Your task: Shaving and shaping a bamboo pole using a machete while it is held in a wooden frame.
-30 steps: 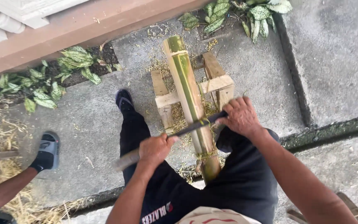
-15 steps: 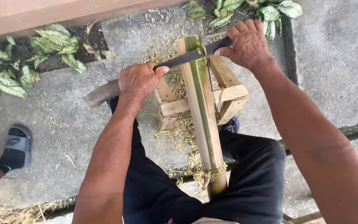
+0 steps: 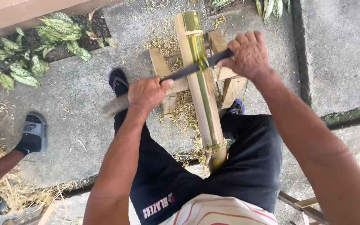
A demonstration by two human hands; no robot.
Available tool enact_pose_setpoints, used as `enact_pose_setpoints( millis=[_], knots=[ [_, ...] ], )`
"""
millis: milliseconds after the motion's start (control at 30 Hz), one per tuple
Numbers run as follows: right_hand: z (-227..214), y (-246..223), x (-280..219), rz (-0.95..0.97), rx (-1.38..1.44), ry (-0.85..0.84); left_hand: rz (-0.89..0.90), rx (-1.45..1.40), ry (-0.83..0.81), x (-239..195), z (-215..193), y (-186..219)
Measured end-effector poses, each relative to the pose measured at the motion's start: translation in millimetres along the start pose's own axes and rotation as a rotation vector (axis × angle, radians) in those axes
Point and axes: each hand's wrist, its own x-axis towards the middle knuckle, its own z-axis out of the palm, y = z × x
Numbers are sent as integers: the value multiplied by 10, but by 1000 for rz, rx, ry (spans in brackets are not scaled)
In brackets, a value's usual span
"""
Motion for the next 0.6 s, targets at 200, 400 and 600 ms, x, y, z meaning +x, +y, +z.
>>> enact_pose_setpoints(
  millis=[200,400,600],
  knots=[
    [345,-321,-1110,-61,115,153,-20,11,-58,-955,706,96],
    [595,-728,-2169,-54,290,222,-3,48,-106,-1835,1175,92],
    [697,-673,-1980,-22,297,137,95,31,-113,-1453,1026,-35]
  ],
)
